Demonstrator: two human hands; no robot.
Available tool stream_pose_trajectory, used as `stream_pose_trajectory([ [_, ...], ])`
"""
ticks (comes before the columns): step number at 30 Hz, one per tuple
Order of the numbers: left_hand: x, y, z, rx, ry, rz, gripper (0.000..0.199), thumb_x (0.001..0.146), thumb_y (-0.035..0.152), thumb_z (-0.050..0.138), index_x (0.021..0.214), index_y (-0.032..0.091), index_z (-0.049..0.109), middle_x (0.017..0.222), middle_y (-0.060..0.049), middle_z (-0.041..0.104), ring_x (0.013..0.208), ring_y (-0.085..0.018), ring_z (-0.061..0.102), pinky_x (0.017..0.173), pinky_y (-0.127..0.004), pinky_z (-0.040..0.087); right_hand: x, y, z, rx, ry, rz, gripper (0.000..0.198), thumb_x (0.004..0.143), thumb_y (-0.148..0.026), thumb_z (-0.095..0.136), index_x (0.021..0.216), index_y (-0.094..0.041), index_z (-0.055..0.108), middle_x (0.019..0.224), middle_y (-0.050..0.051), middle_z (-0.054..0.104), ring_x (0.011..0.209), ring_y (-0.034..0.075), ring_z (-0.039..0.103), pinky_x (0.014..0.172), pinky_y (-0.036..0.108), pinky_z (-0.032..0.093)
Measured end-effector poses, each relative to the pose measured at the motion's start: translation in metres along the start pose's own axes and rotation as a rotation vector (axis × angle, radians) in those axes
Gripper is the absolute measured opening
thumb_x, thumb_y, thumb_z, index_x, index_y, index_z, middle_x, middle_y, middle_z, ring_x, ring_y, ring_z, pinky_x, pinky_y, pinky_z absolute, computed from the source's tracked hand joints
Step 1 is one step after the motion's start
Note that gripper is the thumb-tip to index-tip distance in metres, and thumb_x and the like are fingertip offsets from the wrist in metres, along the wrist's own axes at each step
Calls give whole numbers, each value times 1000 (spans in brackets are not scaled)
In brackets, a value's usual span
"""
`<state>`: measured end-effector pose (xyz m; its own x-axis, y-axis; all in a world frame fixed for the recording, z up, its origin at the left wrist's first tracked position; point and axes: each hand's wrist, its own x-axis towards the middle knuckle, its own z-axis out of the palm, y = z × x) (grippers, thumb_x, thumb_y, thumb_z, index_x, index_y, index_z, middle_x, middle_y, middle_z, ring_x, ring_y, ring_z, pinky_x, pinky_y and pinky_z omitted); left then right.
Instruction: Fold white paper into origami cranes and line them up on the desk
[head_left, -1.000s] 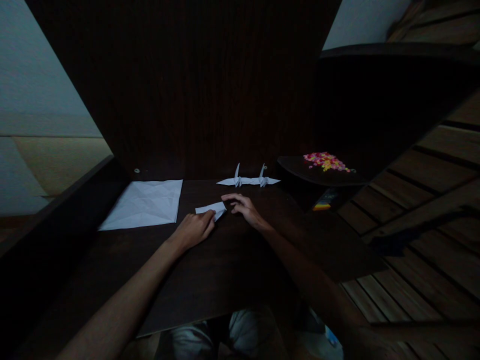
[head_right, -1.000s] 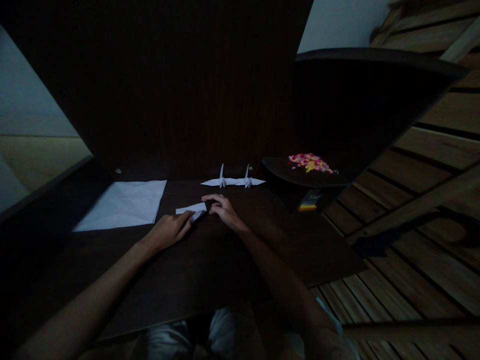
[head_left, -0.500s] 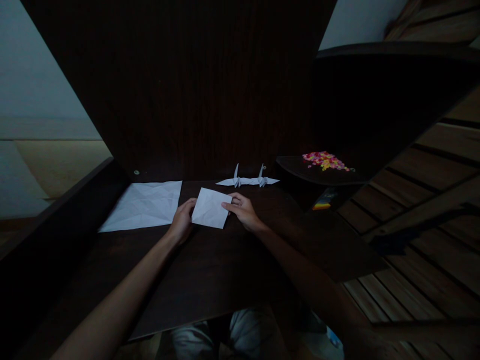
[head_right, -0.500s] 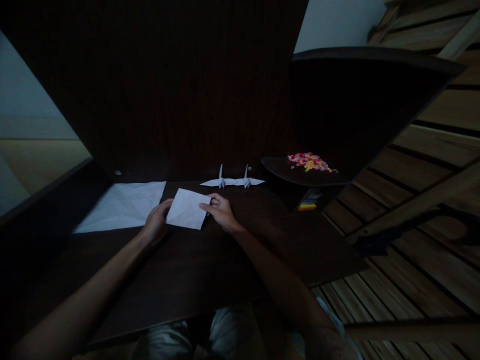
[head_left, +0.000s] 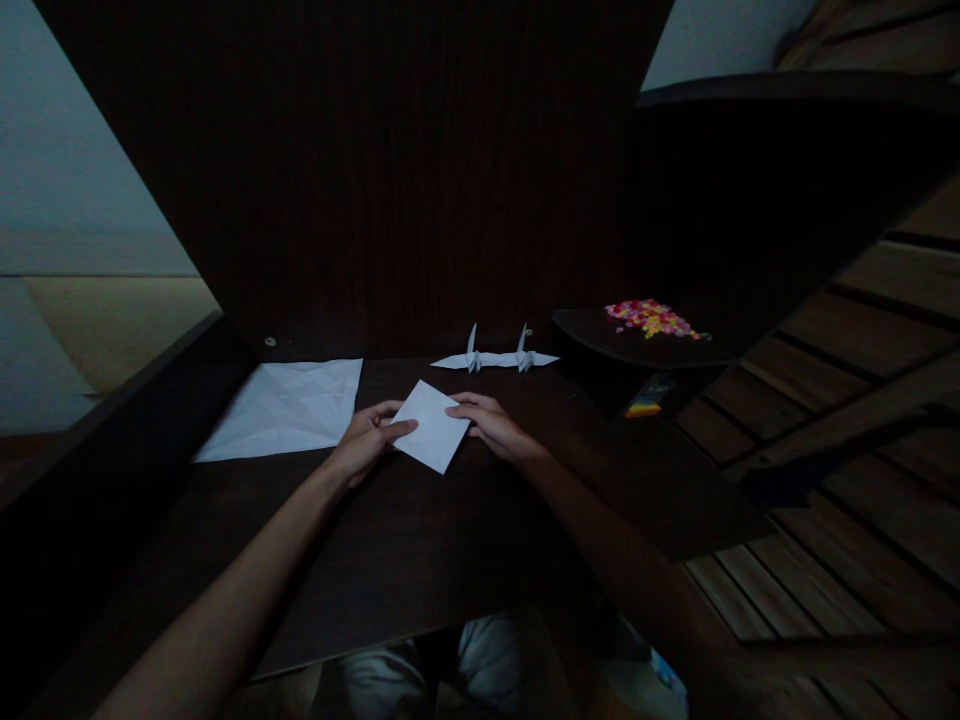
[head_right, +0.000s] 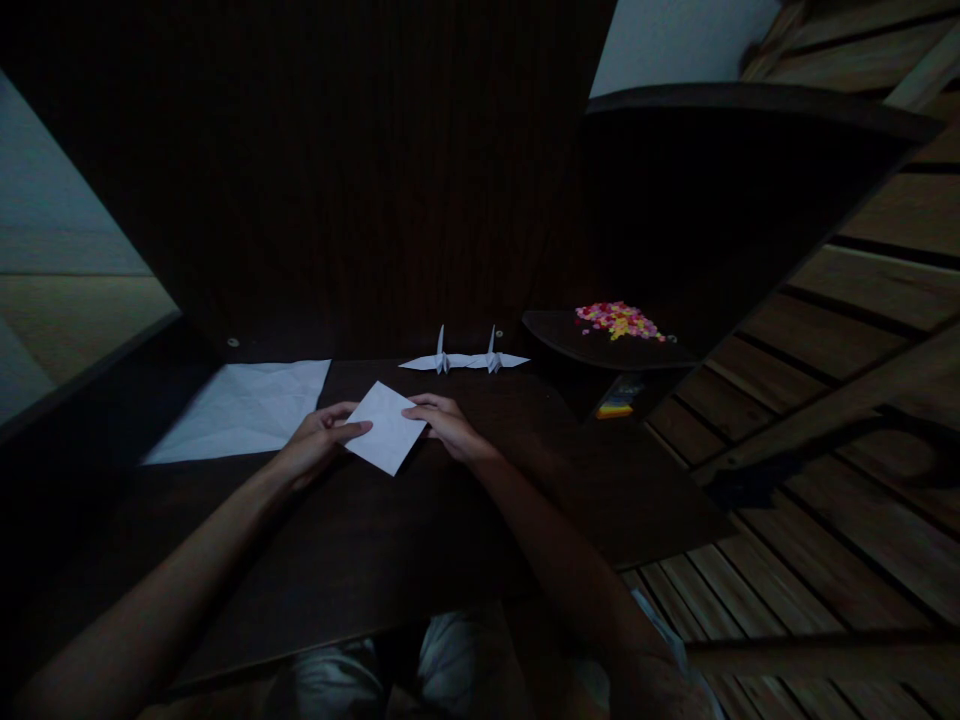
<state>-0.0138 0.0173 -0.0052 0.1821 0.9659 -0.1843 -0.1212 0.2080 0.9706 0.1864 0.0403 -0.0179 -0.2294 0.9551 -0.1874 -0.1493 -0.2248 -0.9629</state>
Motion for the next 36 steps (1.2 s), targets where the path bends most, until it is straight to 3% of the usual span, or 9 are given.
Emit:
stream_pose_trajectory([
  [6,-3,-1,1,40,-119,-40,42,61,26,79,99,13,69,85,-7,73,73,-18,67,68,-28,50,-1,1,-2,12,-170,-59,37,61,-17,73,98,-17,69,80,2,70,69,13,63,64,23,46],
  [15,-2,4,-3,-82,-108,-89,29,65,13,70,94,14,74,93,-10,74,86,-20,67,80,-32,53,-1,1,-3,-11,-132,-130,21,60,-15,68,80,-18,73,77,2,71,63,11,58,59,23,42],
  [19,-3,7,-3,-94,-102,-79,22,70,19,65,88,11,75,91,-12,74,84,-21,67,78,-33,54,-3,-2,-2,-49,-110,-126,17,60,-14,62,72,-18,73,71,1,70,59,11,55,56,23,39],
  [23,-3,5,0,-21,-41,-61,21,62,18,74,83,13,75,85,-9,74,79,-18,66,76,-31,53,-3,-5,-3,-30,-90,-177,16,63,-17,57,66,-16,73,74,4,71,67,14,58,60,24,41],
  [27,-2,1,-1,49,-44,-31,24,57,22,79,81,17,76,82,-7,74,75,-18,65,70,-29,52,-2,-3,-6,-71,-82,-237,16,61,-22,70,76,-19,74,83,3,73,75,15,62,69,26,45],
  [31,-4,0,-4,201,-115,26,24,59,24,77,82,18,77,80,-7,74,72,-18,64,64,-27,49,-3,-3,-8,-214,-68,-331,23,59,-27,76,82,-20,75,91,4,73,86,19,65,80,32,47],
  [36,-12,4,-5,269,-349,-27,36,60,24,77,95,15,75,63,-4,69,54,-12,56,50,-22,41,-9,-11,-10,-290,-107,-287,32,58,-29,77,89,-20,75,94,7,74,89,22,67,82,37,49],
])
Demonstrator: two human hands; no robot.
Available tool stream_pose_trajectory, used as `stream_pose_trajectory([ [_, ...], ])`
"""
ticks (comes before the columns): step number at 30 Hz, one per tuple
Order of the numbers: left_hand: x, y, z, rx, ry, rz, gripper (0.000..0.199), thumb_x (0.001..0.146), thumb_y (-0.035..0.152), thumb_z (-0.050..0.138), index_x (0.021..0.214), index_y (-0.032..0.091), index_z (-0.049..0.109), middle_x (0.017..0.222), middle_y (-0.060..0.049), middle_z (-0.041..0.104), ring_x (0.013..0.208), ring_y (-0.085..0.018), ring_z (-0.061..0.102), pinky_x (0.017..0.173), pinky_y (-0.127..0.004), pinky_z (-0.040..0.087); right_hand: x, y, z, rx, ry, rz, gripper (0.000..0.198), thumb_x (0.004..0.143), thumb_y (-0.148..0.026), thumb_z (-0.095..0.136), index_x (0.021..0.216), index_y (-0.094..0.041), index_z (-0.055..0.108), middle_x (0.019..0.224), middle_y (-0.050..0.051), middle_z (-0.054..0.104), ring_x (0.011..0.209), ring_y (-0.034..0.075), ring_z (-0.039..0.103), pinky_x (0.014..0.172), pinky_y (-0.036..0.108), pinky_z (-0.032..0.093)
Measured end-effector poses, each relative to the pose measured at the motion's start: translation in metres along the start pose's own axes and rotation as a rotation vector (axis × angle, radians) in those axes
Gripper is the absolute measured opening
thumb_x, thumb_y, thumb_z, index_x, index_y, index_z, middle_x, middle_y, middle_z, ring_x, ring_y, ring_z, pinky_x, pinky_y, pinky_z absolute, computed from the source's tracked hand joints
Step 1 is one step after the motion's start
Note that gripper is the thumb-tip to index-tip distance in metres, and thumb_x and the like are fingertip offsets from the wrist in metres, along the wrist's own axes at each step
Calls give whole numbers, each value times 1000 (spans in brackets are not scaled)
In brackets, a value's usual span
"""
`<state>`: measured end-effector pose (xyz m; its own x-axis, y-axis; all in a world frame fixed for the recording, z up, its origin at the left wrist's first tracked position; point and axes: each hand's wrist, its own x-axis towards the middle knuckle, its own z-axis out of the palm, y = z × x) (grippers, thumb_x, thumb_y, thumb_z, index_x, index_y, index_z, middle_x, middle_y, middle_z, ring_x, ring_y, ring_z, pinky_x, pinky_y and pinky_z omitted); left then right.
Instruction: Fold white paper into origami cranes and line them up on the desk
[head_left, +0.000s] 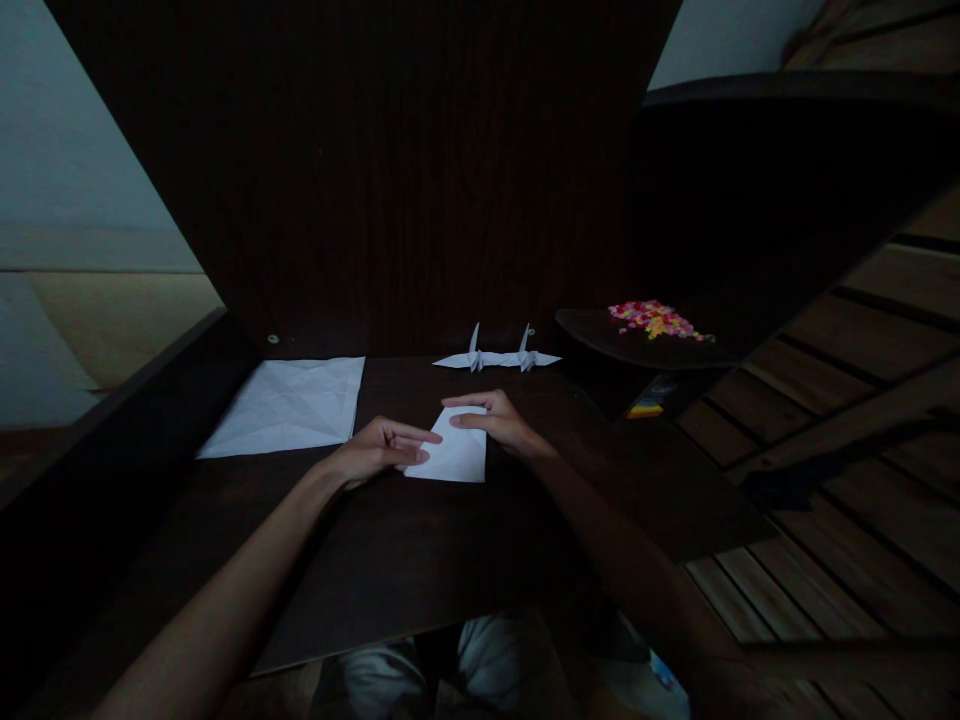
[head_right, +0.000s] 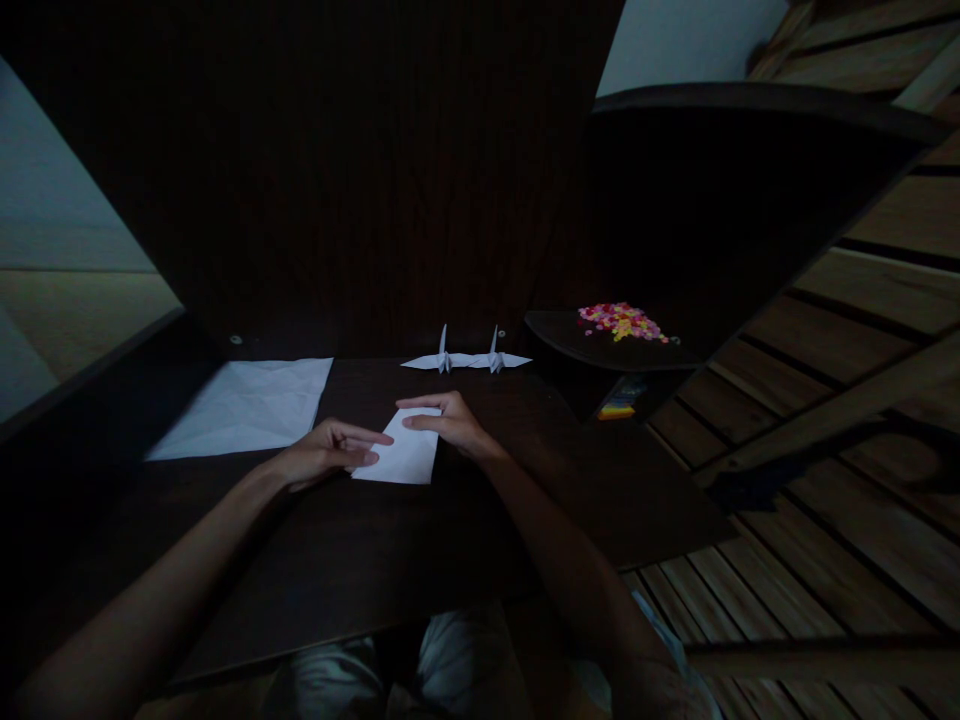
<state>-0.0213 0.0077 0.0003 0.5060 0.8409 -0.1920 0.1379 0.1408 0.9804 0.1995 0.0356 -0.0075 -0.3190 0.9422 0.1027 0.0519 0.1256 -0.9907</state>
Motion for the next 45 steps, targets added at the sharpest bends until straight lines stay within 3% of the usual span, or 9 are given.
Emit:
stream_pose_trajectory([
  [6,-3,1,-1,-76,-148,-32,49,58,17,79,106,16,71,84,-8,74,67,-16,64,59,-25,48,0,-2,-3,-9,-56,51,32,57,-26,78,88,-18,75,94,7,74,87,22,67,81,36,50],
  [9,-3,1,-2,-130,-176,-50,56,58,15,79,113,16,67,98,-11,73,78,-18,67,68,-28,51,-1,-2,-1,60,-46,24,39,59,-25,78,97,-20,73,98,6,73,87,21,66,79,34,50],
  [13,1,0,-2,-231,-3,11,60,57,15,81,115,16,65,104,-12,72,88,-20,68,80,-31,51,-3,-5,-2,257,-7,1,54,71,-28,69,124,-26,58,94,2,72,86,18,65,78,32,50],
  [17,8,-2,-1,-326,238,99,53,59,21,81,111,16,68,103,-10,72,96,-21,66,88,-31,49,-4,-6,-3,341,-75,-20,59,74,-22,59,132,-28,49,108,3,69,96,20,64,83,35,49],
  [24,11,-4,0,-413,347,121,52,59,22,82,108,14,69,93,-8,74,90,-19,67,90,-32,47,2,9,-2,329,-142,-61,59,56,-9,58,113,-23,64,112,5,68,102,23,63,89,37,48],
  [30,11,-4,2,-397,366,139,52,57,19,82,107,14,69,100,-10,73,90,-20,66,87,-31,48,2,10,-1,195,-121,-58,41,59,-16,72,100,-21,72,104,5,71,99,21,64,96,37,44],
  [40,7,-3,4,-352,228,111,51,55,13,77,105,17,70,103,-8,72,97,-22,65,87,-33,48,-3,6,-4,168,-127,-98,25,61,-19,72,86,-20,75,90,3,71,83,18,63,78,29,46],
  [45,7,-2,5,-267,225,139,54,56,16,78,109,16,69,103,-10,72,91,-24,66,87,-39,47,-3,5,-3,103,-102,-167,18,70,-26,71,86,-21,74,92,2,70,90,18,62,83,30,45],
])
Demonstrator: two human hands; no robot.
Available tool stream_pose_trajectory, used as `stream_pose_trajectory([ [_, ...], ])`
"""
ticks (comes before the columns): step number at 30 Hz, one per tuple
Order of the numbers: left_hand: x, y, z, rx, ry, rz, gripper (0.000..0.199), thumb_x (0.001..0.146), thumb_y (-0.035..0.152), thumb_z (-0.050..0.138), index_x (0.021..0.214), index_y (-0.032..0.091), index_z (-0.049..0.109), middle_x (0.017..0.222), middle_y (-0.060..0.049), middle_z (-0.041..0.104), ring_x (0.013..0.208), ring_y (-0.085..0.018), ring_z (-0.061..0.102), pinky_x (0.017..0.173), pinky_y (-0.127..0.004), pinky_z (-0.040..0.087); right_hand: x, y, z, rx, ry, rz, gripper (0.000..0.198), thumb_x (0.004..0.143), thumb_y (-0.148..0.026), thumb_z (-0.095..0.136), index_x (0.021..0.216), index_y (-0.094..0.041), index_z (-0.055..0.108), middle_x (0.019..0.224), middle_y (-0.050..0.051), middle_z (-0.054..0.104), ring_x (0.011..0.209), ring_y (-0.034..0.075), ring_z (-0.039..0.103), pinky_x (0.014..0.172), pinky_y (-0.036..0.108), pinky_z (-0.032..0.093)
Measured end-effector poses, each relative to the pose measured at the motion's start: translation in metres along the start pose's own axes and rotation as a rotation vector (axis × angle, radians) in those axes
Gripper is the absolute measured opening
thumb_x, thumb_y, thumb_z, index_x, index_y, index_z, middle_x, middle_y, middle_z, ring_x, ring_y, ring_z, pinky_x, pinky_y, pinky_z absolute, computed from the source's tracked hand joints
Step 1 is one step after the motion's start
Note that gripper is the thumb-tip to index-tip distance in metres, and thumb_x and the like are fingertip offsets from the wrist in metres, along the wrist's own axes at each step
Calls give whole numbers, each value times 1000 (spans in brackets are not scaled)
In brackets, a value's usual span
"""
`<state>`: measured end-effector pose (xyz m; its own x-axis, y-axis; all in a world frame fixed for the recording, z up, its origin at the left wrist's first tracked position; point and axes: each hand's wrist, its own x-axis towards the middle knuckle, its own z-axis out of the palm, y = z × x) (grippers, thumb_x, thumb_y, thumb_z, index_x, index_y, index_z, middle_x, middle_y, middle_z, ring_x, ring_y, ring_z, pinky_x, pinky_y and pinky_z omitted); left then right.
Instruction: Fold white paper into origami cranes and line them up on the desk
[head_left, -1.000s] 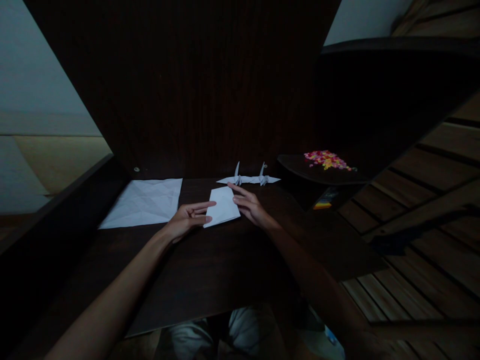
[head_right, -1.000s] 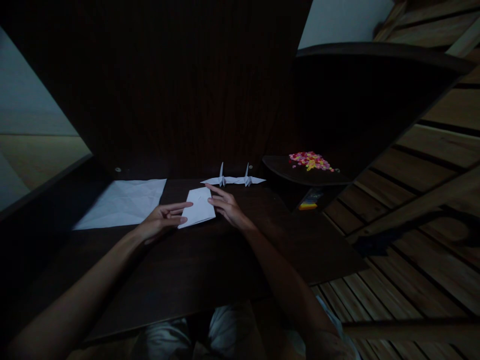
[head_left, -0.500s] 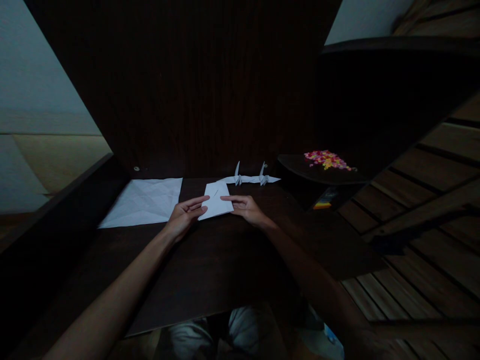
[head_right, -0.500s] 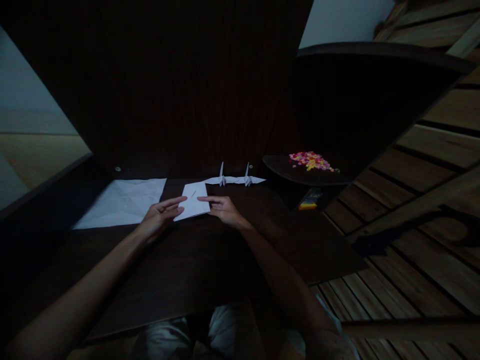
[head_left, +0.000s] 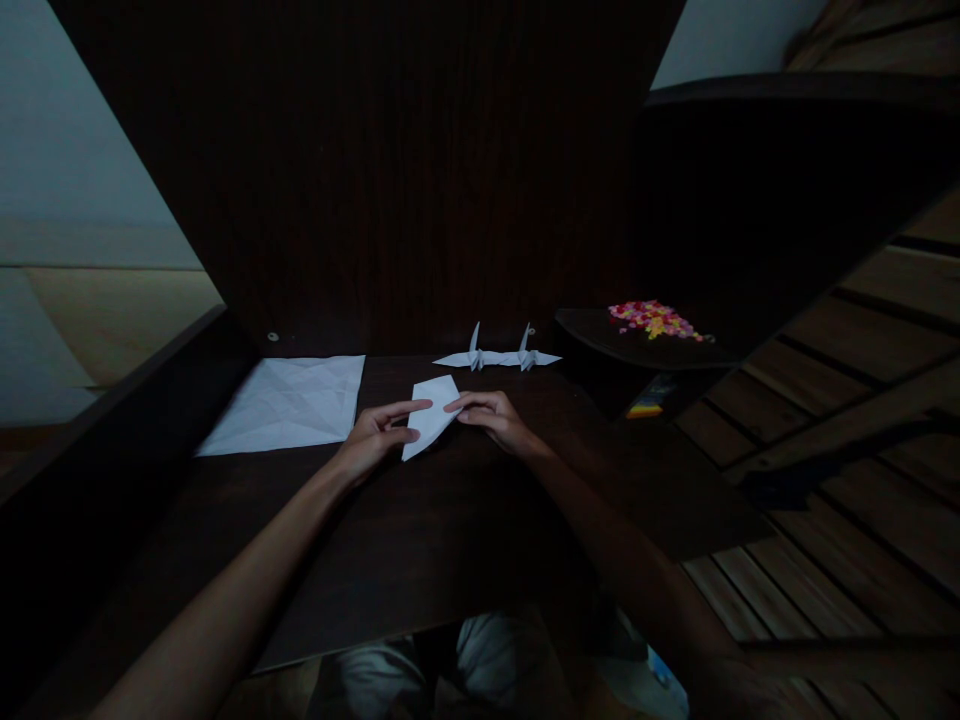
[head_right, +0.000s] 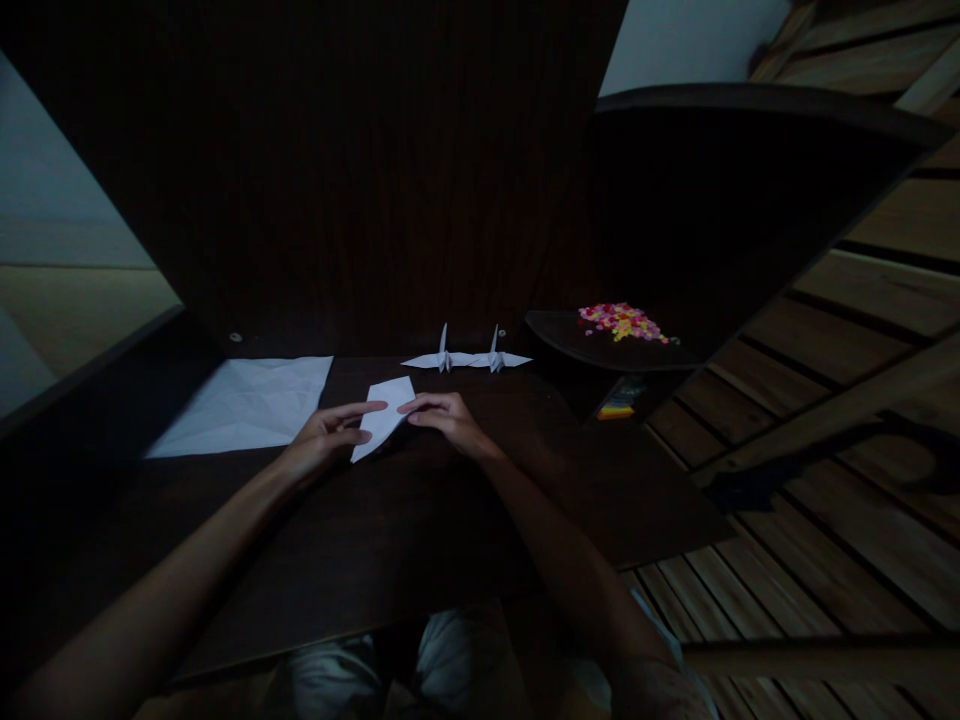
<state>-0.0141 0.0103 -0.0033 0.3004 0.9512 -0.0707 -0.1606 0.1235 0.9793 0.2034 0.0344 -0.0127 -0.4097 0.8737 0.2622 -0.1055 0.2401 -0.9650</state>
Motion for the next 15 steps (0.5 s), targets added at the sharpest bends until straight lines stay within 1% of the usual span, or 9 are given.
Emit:
stream_pose_trajectory([
  [3,-1,0,2,50,8,-8,53,60,27,80,111,15,68,100,-10,73,86,-23,67,84,-38,48,1,1,3,-36,60,-1,17,70,-33,71,82,-20,74,87,2,71,86,18,63,81,31,47],
  [6,-2,0,5,102,29,1,48,63,36,79,106,16,70,98,-9,73,87,-21,66,83,-33,48,4,3,6,-58,156,12,21,66,-36,74,78,-19,73,84,3,71,81,18,64,76,30,49],
  [9,-3,-1,9,149,14,-8,57,60,36,81,111,15,68,86,-7,75,78,-19,67,76,-31,49,6,5,8,-39,229,36,26,62,-36,77,80,-19,72,84,4,72,80,19,65,74,31,51],
  [11,-2,-3,11,167,10,-5,64,57,34,83,115,14,64,77,-5,74,70,-17,65,70,-29,49,6,7,9,-14,249,37,27,61,-36,78,82,-19,72,86,4,73,80,19,66,75,31,51],
  [13,-2,-5,12,173,15,13,67,56,32,83,117,13,63,75,-4,72,66,-15,64,66,-27,48,7,8,11,-1,258,20,28,62,-35,78,84,-19,72,86,5,73,80,19,66,75,32,51],
  [15,-2,-8,13,181,13,31,66,56,31,83,116,12,62,74,-3,71,64,-14,63,63,-26,47,7,10,12,-6,273,2,28,62,-36,77,84,-19,72,85,4,72,79,18,66,74,31,52],
])
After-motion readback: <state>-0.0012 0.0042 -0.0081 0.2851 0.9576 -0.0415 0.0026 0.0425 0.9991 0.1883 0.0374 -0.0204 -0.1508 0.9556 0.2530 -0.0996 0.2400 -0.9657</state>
